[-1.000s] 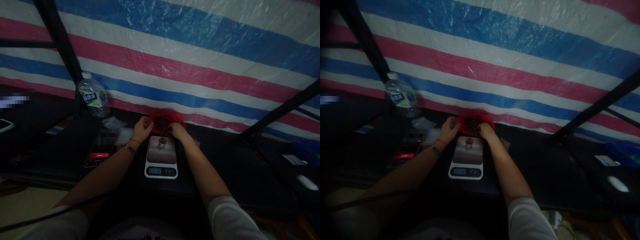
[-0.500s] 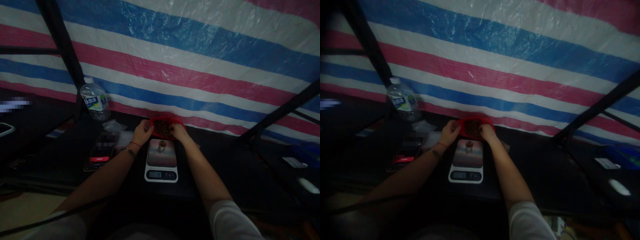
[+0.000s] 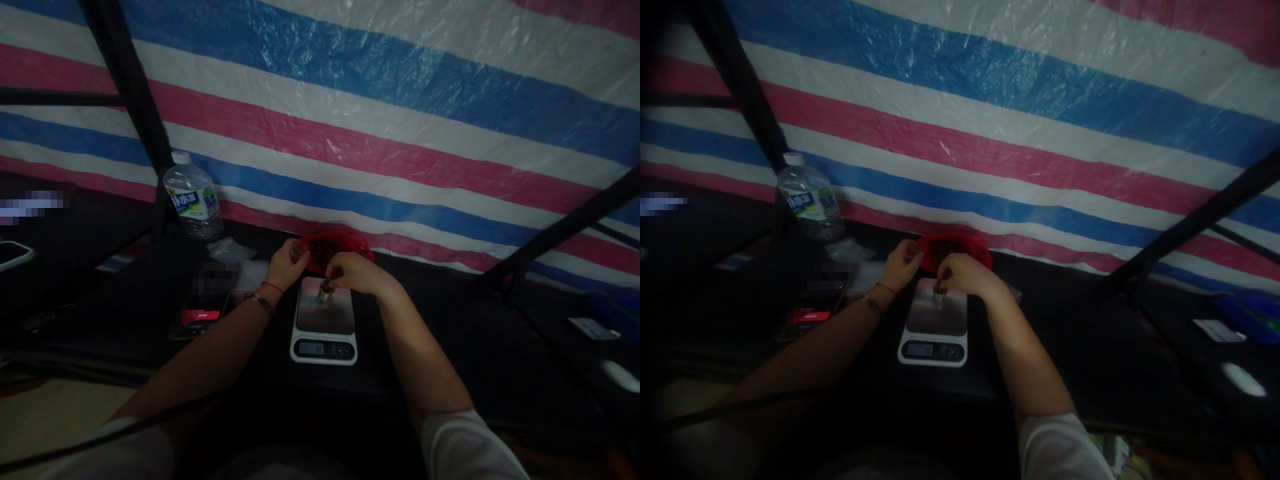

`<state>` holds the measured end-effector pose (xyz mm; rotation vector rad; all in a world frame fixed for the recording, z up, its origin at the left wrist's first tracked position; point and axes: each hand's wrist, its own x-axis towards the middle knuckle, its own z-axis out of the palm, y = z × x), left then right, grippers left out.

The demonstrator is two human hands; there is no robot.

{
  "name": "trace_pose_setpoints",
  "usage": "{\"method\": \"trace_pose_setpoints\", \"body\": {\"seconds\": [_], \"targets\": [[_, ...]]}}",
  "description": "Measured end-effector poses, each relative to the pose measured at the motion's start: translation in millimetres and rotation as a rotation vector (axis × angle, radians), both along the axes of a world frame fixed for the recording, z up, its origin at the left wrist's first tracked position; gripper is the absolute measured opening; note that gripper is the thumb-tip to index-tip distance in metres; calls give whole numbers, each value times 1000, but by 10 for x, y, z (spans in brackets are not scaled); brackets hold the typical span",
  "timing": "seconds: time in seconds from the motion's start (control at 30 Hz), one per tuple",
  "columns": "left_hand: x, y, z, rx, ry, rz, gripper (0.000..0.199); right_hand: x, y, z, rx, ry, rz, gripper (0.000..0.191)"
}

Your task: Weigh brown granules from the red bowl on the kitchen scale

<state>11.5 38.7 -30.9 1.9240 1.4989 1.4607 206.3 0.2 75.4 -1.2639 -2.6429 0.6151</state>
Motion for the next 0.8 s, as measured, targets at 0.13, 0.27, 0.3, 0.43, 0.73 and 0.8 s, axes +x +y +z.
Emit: {"method": "trace_pose_setpoints", "body": {"seconds": [0.13,0.27,0.3,0.43,0.73,0.8], "targets": [[1,-4,7,14,-6,4,27,-72,-26,-21,-33,-53,34,11],[-5,6,-3,42,-15,-2,28,27,-2,58,-45,-66,48,17],[-6,10,-7,45,-16,-4,29,90,5,82,-39,-78,24,20],[0,23,-22,30,-30,-15,30,432,52,1,-105,-274,-134,24],[37,39,-35,39,13,-48,28,774,217,-886,-176,41,-260,34],[35,40,-35,47,25,-45,29,768,257,-982,-195,117,-237,30]]}}
